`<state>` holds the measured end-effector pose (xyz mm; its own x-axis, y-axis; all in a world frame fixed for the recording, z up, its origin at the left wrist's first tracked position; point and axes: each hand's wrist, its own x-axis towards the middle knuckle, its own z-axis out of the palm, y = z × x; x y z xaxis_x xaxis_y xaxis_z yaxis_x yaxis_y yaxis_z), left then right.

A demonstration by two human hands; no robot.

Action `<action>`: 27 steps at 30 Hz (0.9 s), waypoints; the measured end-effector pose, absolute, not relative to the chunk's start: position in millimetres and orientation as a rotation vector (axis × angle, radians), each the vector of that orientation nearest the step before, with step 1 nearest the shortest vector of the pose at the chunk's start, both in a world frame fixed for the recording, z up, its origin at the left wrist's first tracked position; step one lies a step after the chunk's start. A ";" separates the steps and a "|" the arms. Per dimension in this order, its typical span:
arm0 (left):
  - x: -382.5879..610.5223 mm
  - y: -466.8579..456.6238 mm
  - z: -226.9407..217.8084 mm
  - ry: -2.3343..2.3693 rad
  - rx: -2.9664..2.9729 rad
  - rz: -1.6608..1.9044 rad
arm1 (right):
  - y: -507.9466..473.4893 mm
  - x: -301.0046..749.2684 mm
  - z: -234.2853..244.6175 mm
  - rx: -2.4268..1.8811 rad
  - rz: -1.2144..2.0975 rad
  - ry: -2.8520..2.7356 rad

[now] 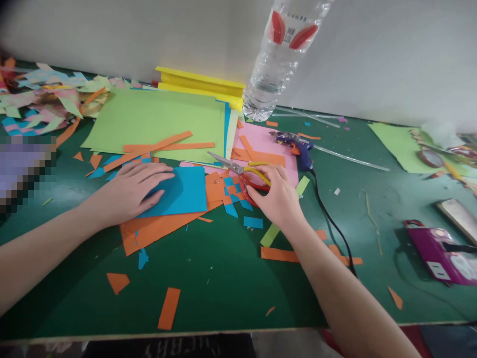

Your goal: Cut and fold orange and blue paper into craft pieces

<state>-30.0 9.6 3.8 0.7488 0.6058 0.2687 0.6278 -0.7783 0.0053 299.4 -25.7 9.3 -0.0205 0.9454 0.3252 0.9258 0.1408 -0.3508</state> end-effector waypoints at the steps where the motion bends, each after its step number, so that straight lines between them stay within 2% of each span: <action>1: -30.2 9.6 3.9 -1.006 -2.855 -0.396 | -25.5 299.6 9.2 -1.784 0.054 -1.955; 27: -28.3 9.3 5.7 -0.946 -2.872 -0.413 | -25.7 298.7 9.7 -1.798 0.052 -1.985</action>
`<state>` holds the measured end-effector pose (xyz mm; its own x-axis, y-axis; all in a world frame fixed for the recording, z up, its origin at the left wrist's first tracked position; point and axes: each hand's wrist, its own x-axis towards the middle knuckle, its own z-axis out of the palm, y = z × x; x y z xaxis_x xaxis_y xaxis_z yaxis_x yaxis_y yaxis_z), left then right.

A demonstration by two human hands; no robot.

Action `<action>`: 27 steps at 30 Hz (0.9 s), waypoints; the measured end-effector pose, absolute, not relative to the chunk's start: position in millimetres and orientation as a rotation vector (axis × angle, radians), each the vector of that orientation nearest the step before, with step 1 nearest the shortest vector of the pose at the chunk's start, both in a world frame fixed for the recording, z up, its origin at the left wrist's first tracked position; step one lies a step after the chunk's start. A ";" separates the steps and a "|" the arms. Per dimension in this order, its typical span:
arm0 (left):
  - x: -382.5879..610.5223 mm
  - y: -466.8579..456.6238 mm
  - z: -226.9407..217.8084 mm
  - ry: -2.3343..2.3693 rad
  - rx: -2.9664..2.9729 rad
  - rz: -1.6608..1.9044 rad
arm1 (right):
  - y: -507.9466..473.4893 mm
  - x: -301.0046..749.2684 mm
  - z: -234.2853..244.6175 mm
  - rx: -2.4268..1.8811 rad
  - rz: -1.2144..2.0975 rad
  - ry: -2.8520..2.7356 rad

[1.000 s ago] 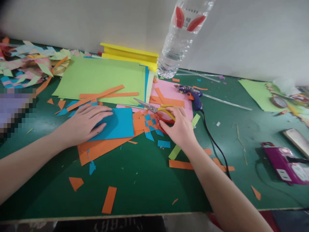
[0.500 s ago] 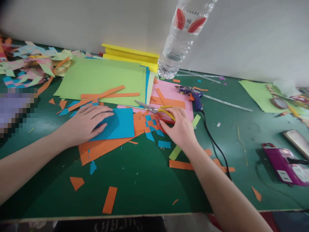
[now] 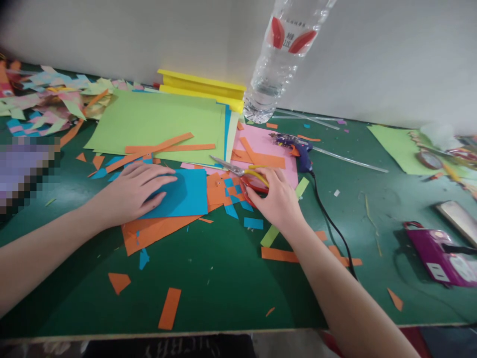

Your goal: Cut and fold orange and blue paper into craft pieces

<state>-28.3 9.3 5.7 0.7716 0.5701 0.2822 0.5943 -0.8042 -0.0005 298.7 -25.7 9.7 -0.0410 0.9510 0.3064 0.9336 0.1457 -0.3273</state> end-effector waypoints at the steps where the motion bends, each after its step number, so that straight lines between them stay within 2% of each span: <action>1: -28.8 9.4 5.4 -0.951 -2.867 -0.411 | -26.0 298.4 10.1 -1.812 0.069 -1.976; 27: -28.2 7.5 8.1 -0.978 -2.764 -0.409 | -26.9 301.7 13.6 -1.732 -0.001 -2.016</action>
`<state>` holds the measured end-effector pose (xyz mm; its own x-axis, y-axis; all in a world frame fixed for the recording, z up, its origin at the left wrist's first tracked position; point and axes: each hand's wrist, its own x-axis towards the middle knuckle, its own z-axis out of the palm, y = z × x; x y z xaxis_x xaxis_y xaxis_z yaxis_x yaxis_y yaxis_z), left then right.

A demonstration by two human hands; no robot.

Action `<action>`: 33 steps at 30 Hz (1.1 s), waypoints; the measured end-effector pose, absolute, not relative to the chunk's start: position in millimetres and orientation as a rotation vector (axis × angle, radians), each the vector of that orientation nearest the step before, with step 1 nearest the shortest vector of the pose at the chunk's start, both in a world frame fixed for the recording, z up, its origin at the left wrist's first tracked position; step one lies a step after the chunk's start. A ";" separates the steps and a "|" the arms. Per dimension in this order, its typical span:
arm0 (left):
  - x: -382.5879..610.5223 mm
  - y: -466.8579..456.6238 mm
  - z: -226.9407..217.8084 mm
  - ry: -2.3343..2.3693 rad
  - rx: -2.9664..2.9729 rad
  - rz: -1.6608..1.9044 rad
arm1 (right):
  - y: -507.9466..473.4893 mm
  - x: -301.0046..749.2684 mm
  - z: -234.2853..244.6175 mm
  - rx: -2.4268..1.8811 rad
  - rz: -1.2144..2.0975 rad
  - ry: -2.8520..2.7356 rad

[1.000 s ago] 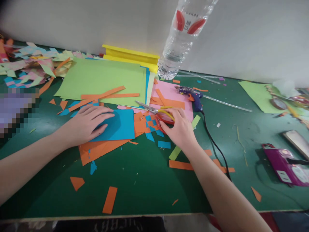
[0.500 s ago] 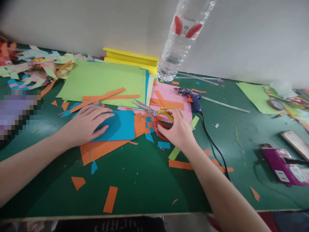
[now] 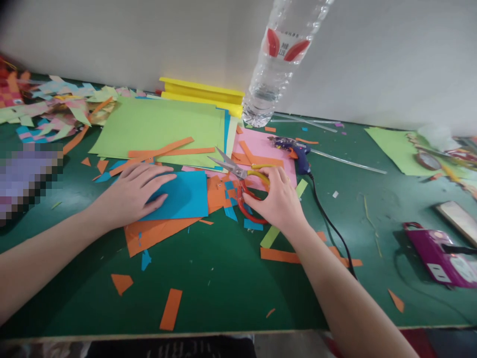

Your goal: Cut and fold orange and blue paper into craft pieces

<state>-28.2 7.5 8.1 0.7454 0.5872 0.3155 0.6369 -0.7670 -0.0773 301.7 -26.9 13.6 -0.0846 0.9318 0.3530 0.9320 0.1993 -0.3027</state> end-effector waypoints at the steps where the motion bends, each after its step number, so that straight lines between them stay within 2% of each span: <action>1: -28.5 7.4 8.1 -0.977 -2.764 -0.412 | -26.7 302.1 13.1 -1.735 -0.002 -2.018; 16: -28.1 7.7 6.8 -1.010 -2.787 -0.435 | -24.1 301.5 10.9 -1.783 0.159 -1.994; 24: -26.9 7.0 9.1 -1.076 -2.738 -0.444 | -22.5 306.0 6.5 -1.774 0.007 -2.033; 29: -29.2 7.9 8.2 -1.102 -2.711 -0.533 | -22.9 305.6 7.4 -1.715 0.048 -2.037; 33: -30.9 6.0 8.7 -1.123 -2.674 -0.735 | -22.9 305.5 7.2 -1.706 0.046 -2.043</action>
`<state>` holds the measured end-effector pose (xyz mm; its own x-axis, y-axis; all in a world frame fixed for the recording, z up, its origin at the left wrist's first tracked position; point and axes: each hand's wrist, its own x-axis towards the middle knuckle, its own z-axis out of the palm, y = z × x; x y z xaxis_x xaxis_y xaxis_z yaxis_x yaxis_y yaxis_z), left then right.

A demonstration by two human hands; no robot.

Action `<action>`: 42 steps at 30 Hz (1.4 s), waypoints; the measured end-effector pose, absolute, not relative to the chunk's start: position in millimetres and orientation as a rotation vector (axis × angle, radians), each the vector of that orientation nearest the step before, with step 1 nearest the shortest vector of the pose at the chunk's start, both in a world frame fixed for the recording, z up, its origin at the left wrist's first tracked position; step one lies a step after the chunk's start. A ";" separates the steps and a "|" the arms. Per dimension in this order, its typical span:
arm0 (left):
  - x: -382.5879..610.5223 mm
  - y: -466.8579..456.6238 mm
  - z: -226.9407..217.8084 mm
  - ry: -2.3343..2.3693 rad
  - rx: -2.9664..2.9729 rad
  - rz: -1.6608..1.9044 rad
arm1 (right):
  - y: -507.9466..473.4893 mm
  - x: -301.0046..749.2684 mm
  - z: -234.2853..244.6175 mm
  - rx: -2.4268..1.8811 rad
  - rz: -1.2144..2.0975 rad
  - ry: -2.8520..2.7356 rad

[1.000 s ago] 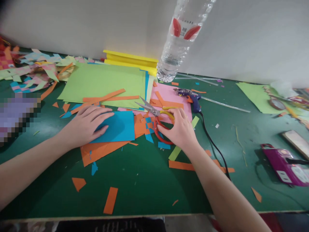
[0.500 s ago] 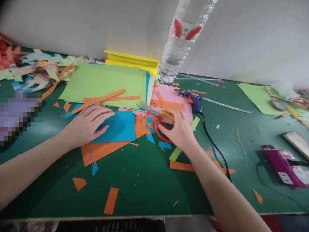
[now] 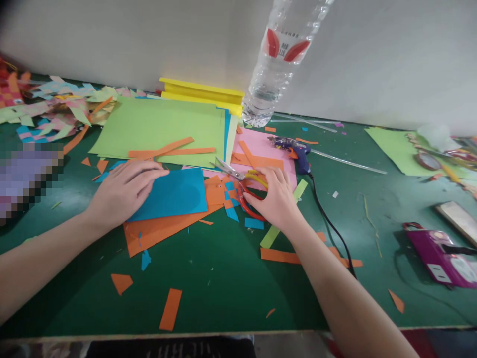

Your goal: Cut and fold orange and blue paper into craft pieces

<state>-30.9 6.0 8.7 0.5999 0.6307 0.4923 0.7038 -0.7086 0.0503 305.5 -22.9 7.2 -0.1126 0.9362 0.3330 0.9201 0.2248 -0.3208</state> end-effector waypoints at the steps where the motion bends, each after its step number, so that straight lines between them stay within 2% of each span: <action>1: -31.2 5.1 9.7 -1.137 -2.663 -0.808 | -22.8 305.5 7.2 -1.700 0.042 -2.048; 11: -30.8 3.5 12.9 -1.568 -2.522 -1.430 | -23.2 304.6 9.3 -1.655 0.030 -2.096; 24: -33.3 17.2 4.5 -1.730 -2.500 -1.905 | -24.7 304.5 12.9 -1.583 0.100 -2.085; 32: -28.3 5.5 8.5 -1.670 -2.619 -1.649 | -24.5 303.8 11.0 -1.530 0.020 -2.092; 42: -13.3 -12.8 17.1 -1.366 -2.861 -1.469 | -44.2 283.2 22.7 -1.061 0.171 -2.405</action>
<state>-13.3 -12.8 17.1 0.3612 0.7657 0.5323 0.4756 -0.6422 0.6011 283.2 -44.2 22.7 -0.5701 0.7205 0.3948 0.6573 0.6883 -0.3070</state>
